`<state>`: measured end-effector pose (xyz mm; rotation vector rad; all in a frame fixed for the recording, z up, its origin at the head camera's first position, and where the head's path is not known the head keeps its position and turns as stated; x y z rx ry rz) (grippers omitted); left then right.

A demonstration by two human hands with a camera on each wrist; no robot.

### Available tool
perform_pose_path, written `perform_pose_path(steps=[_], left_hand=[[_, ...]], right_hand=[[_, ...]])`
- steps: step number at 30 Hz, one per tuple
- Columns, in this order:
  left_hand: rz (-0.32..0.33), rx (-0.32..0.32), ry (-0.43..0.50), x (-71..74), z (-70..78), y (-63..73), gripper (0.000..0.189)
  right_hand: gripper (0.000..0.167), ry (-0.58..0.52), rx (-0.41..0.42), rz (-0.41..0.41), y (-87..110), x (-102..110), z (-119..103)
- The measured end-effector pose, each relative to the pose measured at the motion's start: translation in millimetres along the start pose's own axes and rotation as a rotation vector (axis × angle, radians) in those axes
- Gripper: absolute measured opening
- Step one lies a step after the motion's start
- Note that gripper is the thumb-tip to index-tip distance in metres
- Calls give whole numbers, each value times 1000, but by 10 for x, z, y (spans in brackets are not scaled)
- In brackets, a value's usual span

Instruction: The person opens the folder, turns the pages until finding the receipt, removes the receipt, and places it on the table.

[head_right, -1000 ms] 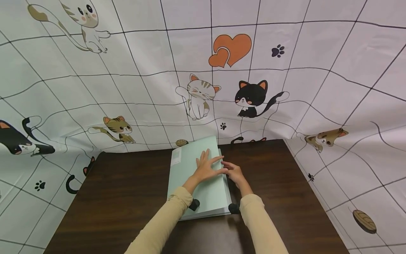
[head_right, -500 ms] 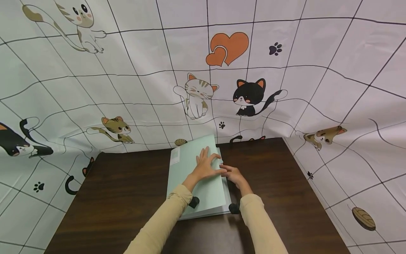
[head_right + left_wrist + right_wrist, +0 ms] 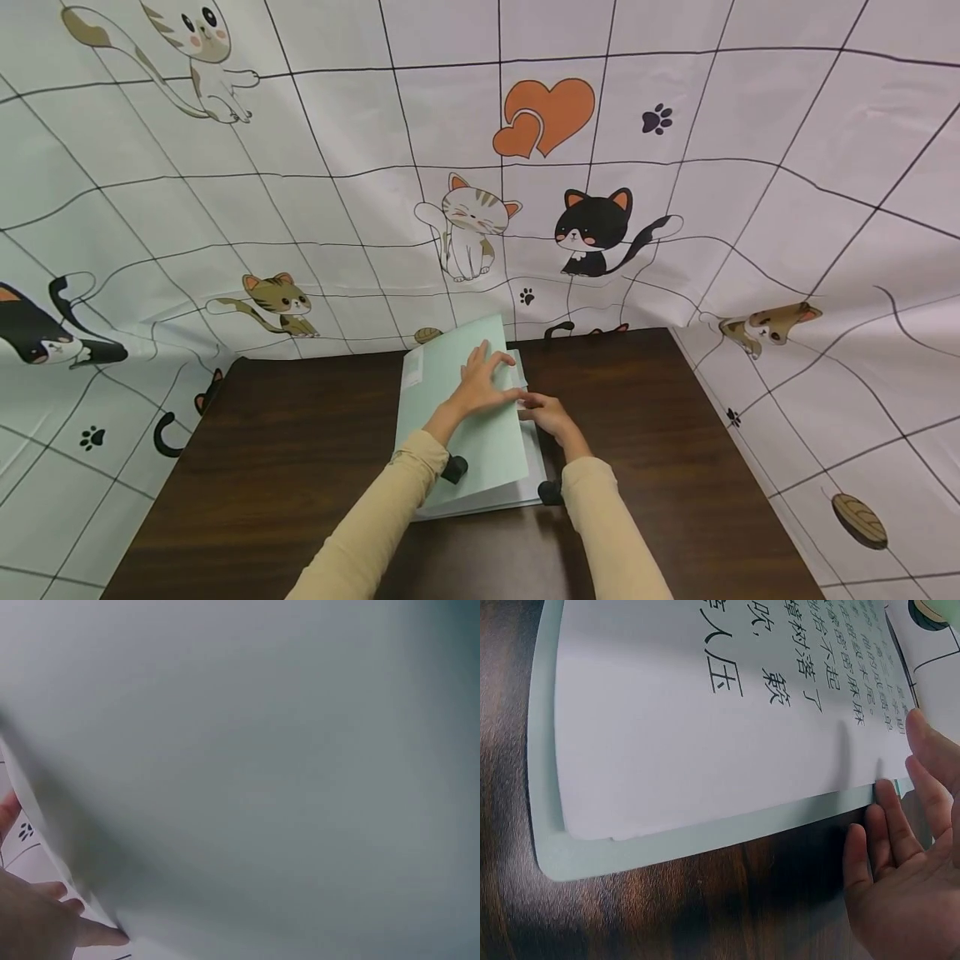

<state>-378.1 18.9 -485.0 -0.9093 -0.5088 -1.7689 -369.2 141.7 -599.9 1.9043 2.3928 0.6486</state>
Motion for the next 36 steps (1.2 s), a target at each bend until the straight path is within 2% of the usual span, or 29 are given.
perform_pose_path(steps=[4,11,14,18,26,36], left_hand=[[22,7,22,71,-39,-21,46],[64,10,77,241,-86,-4,45],[67,-2,106,294,-107,6,46],[82,-17,122,381,-144,-15,46],[120,-56,145,555,-157,-74,42],[164,-86,194,737,-154,-49,41]], right_hand=[[50,48,9,5,-2,-53,-30],[53,46,1,39,-48,-110,31],[55,131,50,58,-85,-117,23],[58,224,113,91,-86,-150,-96],[65,335,48,146,-31,-176,-129],[68,364,65,174,-31,-143,-124]])
Point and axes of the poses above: each hand's wrist, its own y-axis away from the middle knuckle, its own x-axis out of the back of the hand, z = x × y, the point moved 9 cm from there along -y, towards the middle knuckle, and after that the axes turned 5 degrees about -y, right-handed, at the moved point
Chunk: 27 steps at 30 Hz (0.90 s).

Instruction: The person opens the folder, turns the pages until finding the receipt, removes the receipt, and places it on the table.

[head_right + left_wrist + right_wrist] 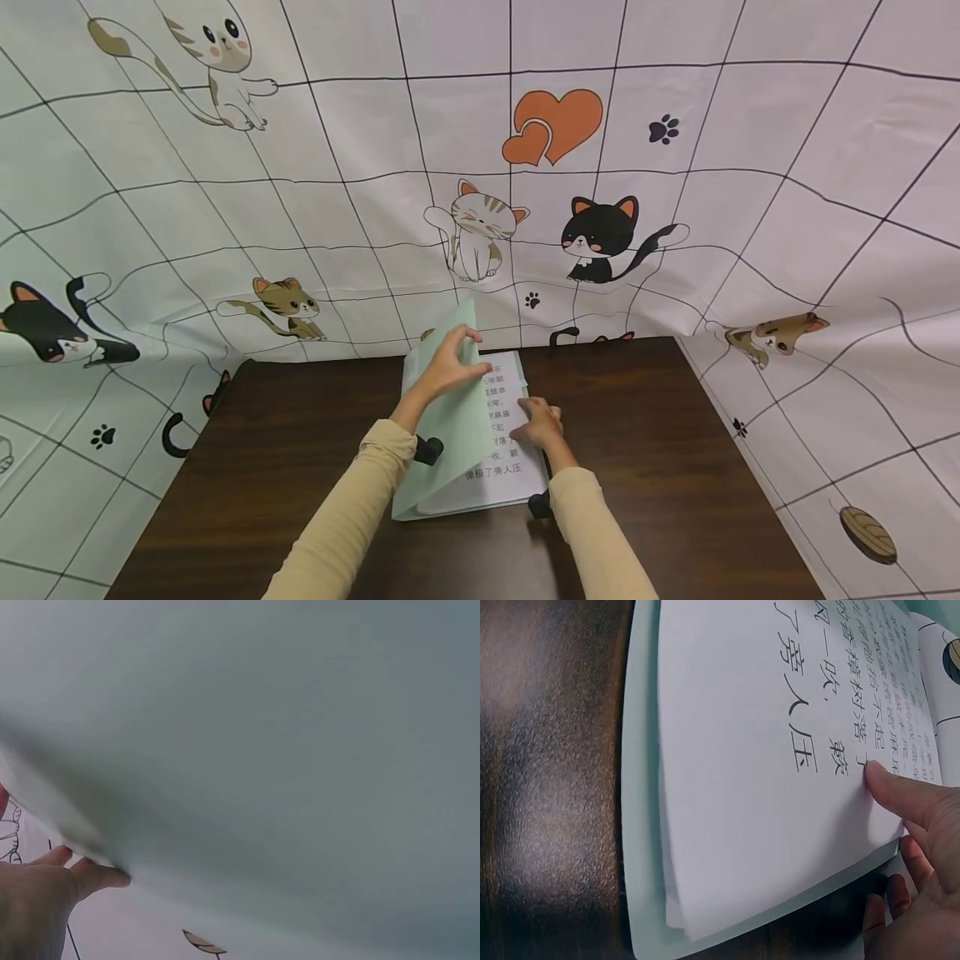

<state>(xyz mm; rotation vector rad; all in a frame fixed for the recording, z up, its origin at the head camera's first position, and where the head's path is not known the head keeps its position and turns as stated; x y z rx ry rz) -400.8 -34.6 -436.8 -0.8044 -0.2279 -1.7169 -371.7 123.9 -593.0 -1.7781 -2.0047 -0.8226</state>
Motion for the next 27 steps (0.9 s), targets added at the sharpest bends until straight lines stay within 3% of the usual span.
perform_pose_path(steps=[8,27], left_hand=[[22,-14,35,124,4,36,42],[39,67,128,562,-44,168,40]], right_hand=[[68,-2,32,16,22,12,3],[68,10,69,23,-18,27,112]])
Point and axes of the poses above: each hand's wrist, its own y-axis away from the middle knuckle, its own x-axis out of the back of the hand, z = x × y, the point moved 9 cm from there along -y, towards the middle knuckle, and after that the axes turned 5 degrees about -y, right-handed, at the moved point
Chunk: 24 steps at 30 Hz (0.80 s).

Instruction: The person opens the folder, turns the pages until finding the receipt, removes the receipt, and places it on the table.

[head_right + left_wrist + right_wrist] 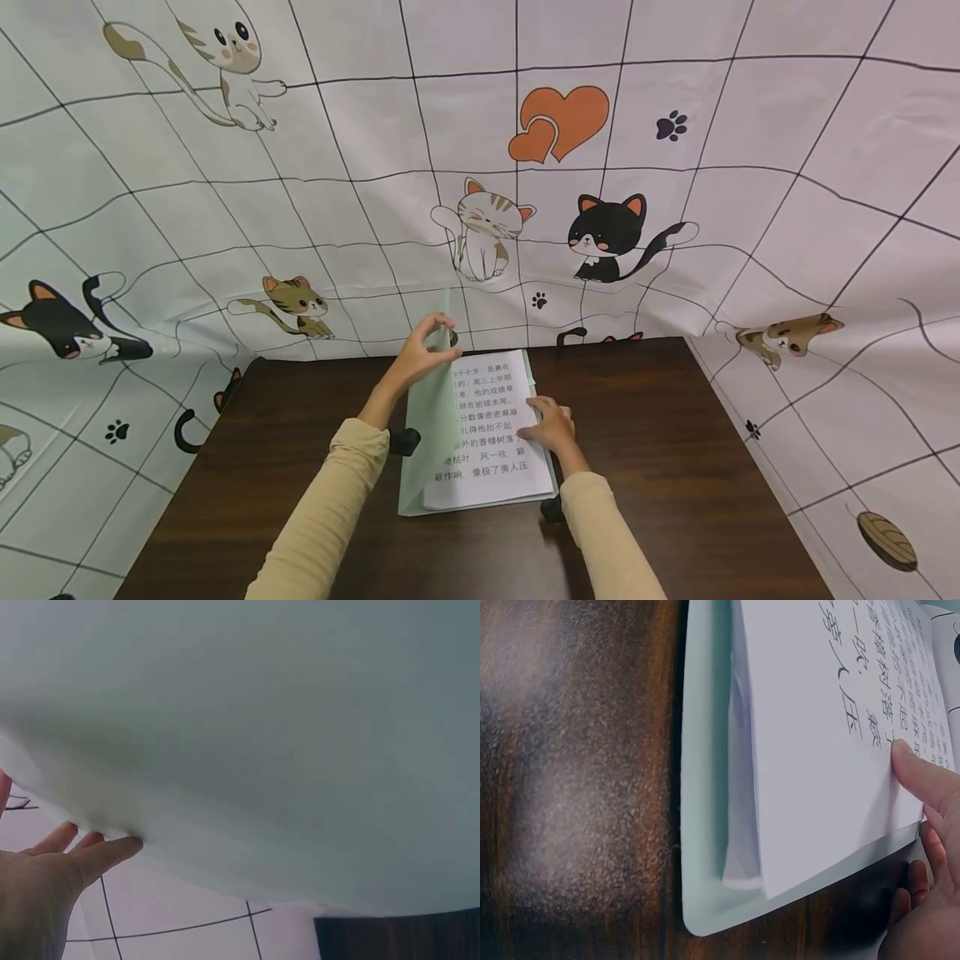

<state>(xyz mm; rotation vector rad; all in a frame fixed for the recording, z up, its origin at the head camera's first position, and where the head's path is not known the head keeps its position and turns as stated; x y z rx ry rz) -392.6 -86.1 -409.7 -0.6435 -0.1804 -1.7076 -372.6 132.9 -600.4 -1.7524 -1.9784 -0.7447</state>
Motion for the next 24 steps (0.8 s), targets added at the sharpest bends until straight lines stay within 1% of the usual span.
perform_pose_path(steps=[7,12,15,21,24], left_hand=[[-9,14,14,104,-52,47,41],[-24,3,84,217,-58,49,45],[-20,17,122,313,-97,61,45],[-6,30,212,494,-179,98,46],[0,35,225,582,-202,139,45]], right_hand=[[68,-31,17,-13,16,0,2],[67,-21,32,12,25,30,-26],[66,-2,34,23,25,34,-37],[66,26,18,35,28,55,-54],[66,38,0,31,22,58,-40]])
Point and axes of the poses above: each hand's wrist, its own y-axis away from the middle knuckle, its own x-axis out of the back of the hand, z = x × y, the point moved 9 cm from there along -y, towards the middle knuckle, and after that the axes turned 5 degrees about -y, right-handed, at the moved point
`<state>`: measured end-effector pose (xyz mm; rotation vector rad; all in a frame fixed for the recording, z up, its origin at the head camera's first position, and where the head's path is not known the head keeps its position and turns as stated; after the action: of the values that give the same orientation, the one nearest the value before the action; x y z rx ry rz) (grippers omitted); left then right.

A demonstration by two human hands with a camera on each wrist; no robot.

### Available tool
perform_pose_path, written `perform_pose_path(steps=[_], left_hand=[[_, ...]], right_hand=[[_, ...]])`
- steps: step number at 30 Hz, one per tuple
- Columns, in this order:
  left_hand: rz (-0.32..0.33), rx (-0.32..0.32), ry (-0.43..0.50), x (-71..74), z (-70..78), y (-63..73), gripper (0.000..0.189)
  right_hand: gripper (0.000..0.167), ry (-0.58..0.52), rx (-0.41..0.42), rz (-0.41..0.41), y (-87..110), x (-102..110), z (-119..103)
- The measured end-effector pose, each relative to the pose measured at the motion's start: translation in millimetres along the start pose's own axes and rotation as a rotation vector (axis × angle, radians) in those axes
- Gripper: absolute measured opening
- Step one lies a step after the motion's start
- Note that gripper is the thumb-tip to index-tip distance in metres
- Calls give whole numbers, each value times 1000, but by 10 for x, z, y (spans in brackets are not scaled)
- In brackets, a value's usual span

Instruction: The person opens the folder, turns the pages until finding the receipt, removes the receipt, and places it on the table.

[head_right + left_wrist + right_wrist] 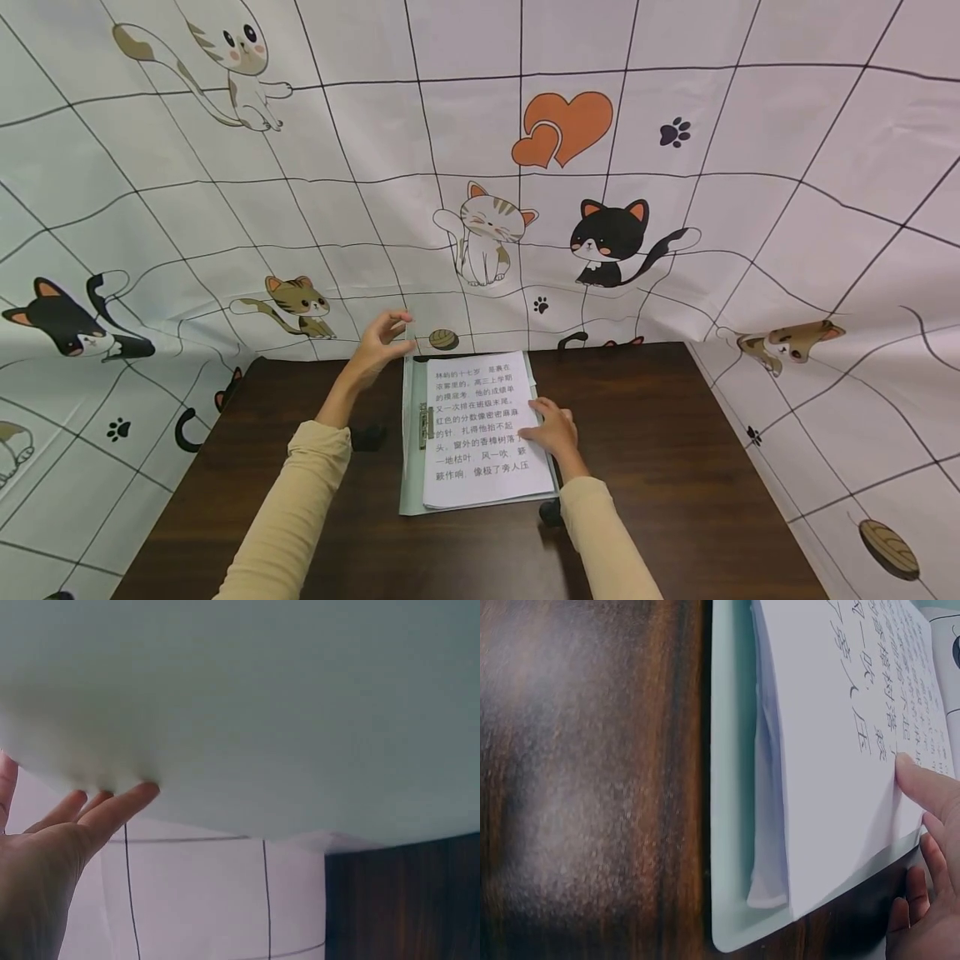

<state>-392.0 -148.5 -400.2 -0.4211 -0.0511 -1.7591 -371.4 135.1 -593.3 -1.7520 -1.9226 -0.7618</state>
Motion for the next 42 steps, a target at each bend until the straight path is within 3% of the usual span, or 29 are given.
perform_pose_path(steps=[6,14,24,32,39,42], left_hand=[[16,11,12,186,-24,72,45],[-15,53,-3,405,-110,143,52],[34,144,-19,757,-261,346,59],[7,149,-48,902,-301,431,66],[-74,157,-153,1058,-360,534,71],[-99,195,-197,1151,-419,582,74]], right_hand=[[63,26,-19,-1,-21,10,73],[63,12,-21,16,-12,7,108],[62,-11,-4,34,3,22,104],[62,-10,-1,53,-34,27,126],[62,-14,-5,47,-16,7,150],[62,-11,2,50,-9,8,149]])
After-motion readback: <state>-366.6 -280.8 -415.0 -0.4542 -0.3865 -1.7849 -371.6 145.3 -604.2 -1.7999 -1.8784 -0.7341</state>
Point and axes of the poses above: each hand's wrist, its own y-axis away from the middle knuckle, its own x-axis out of the back of the hand, z = x × y, the point moved 9 cm from there along -y, towards the middle knuckle, and after that the axes turned 5 degrees about -y, right-handed, at the moved point
